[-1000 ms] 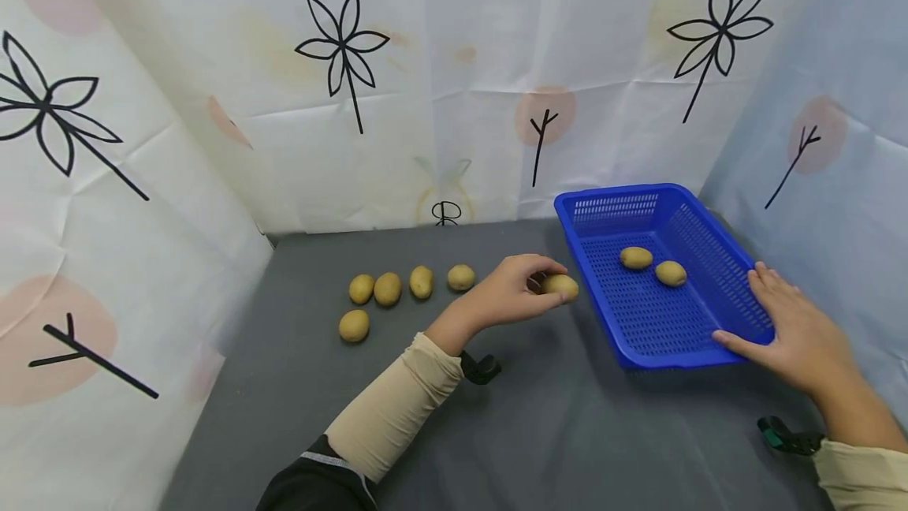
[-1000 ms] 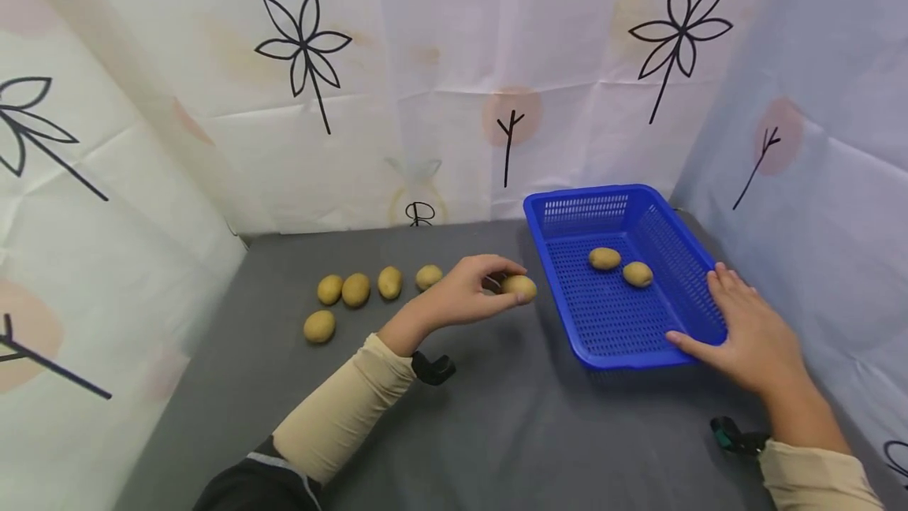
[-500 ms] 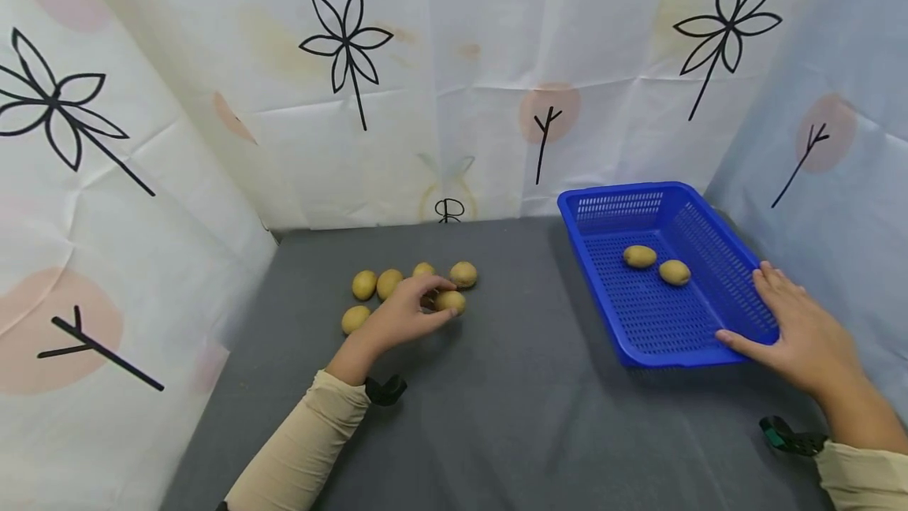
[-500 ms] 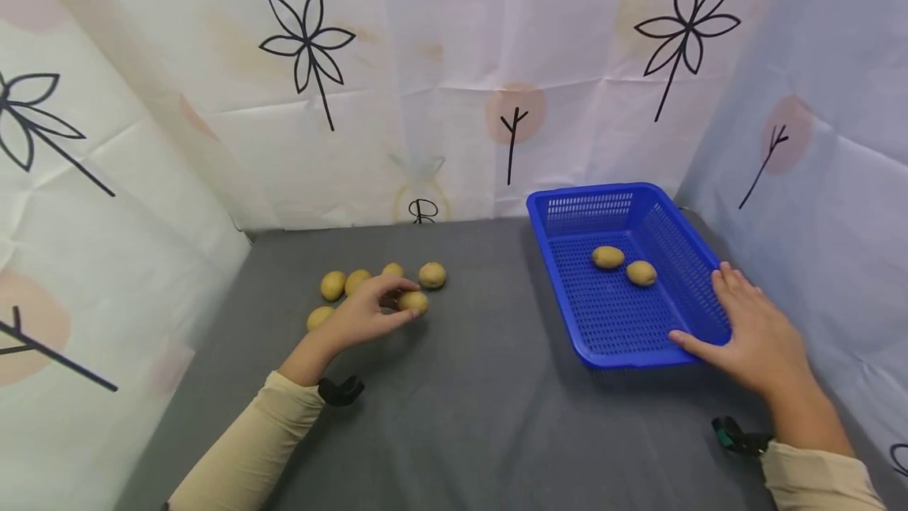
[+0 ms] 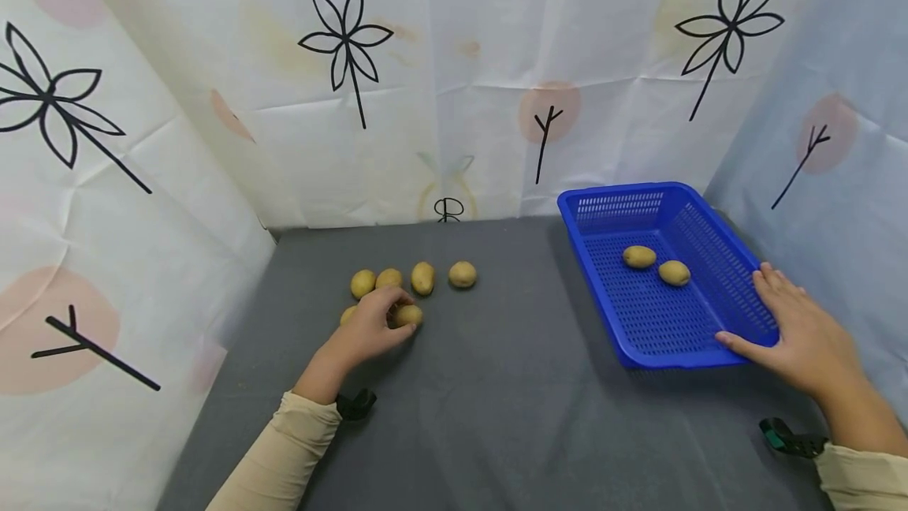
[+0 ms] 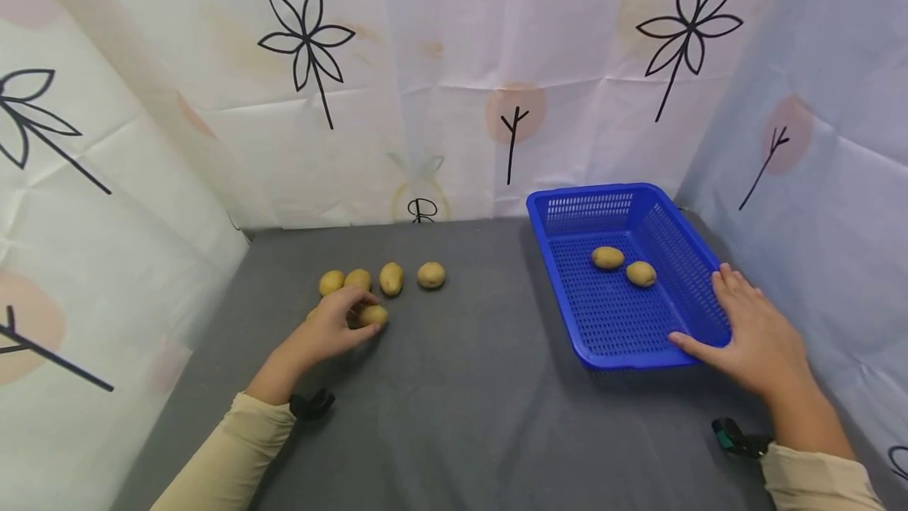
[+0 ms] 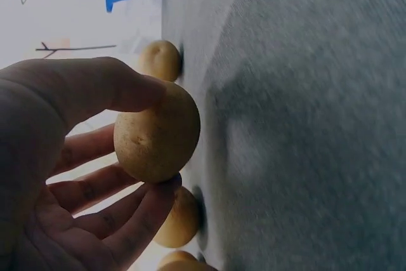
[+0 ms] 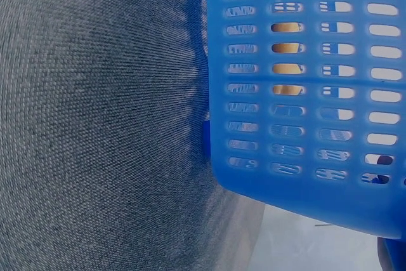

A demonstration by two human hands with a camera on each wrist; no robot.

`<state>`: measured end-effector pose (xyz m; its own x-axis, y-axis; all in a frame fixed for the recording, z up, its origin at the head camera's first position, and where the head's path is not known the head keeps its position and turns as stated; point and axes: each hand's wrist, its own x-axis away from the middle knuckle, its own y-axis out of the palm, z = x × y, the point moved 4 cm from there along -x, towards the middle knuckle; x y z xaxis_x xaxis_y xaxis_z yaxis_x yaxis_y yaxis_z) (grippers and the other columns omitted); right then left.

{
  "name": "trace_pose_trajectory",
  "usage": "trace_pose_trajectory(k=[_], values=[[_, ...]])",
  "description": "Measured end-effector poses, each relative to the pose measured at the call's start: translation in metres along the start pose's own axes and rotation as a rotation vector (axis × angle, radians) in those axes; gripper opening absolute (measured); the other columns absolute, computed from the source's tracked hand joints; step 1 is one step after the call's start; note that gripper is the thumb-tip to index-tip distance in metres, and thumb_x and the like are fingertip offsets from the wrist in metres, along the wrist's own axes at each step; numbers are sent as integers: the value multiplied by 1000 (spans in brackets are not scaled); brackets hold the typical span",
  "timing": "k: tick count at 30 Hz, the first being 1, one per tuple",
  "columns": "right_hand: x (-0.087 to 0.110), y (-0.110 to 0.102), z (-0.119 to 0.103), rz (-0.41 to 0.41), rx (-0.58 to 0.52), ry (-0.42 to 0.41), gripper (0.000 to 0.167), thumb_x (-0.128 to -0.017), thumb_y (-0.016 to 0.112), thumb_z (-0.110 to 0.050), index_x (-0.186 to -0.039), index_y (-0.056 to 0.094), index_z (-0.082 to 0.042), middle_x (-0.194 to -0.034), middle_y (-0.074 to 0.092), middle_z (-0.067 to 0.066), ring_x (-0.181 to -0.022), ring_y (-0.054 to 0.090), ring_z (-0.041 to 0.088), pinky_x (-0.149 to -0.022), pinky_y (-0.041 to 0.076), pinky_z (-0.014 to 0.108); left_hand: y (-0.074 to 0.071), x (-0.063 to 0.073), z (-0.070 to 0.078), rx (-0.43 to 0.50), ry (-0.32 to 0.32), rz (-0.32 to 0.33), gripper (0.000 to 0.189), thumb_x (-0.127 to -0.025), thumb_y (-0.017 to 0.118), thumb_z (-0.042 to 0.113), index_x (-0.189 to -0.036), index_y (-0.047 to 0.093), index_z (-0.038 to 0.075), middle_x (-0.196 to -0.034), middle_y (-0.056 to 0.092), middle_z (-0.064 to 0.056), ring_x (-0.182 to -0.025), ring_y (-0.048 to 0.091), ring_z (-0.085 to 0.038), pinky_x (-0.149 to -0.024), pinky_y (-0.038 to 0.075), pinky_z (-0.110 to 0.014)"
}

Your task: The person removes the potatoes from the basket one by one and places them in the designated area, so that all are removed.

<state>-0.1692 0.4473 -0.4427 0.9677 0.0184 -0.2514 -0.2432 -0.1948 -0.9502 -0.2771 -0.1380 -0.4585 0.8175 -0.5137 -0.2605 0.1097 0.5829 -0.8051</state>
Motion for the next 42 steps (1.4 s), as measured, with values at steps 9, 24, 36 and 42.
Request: trace_pose_trajectory(k=[9, 24, 36, 42], values=[[-1, -2, -1, -1, -7, 3, 117, -91, 70, -60, -167, 10, 4, -174, 7, 30, -163, 5, 49, -132, -14, 39, -4, 3, -4, -172, -20, -50, 37, -89, 85, 5, -123, 71, 4, -119, 69, -10, -104, 68, -26, -89, 58, -46], [-1, -1, -1, 4, -11, -4, 116, -91, 70, -59, -168, 9, 3, -175, 5, 28, -164, 3, 46, -130, -16, 35, -3, 1, -1, -202, -117, -23, 38, -89, 89, 22, -119, 71, 7, -111, 67, -7, -92, 62, -20, -78, 54, -42], [0, 0, 1, 0, -15, -7, 115, -92, 70, -59, -167, 9, 4, -175, 5, 28, -163, 4, 49, -132, -14, 38, -10, 0, -4, -205, -96, -137, 37, -76, 91, 1, -109, 73, 1, -104, 67, -10, -89, 62, -22, -80, 57, -42], [-1, 2, 1, 3, -11, -7, 115, -92, 71, -58, -167, 10, 4, -175, 7, 29, -162, 8, 51, -133, -12, 41, -10, -1, -5, -193, -104, -154, 40, -76, 91, 1, -112, 74, 1, -109, 69, -12, -95, 65, -25, -84, 58, -44]])
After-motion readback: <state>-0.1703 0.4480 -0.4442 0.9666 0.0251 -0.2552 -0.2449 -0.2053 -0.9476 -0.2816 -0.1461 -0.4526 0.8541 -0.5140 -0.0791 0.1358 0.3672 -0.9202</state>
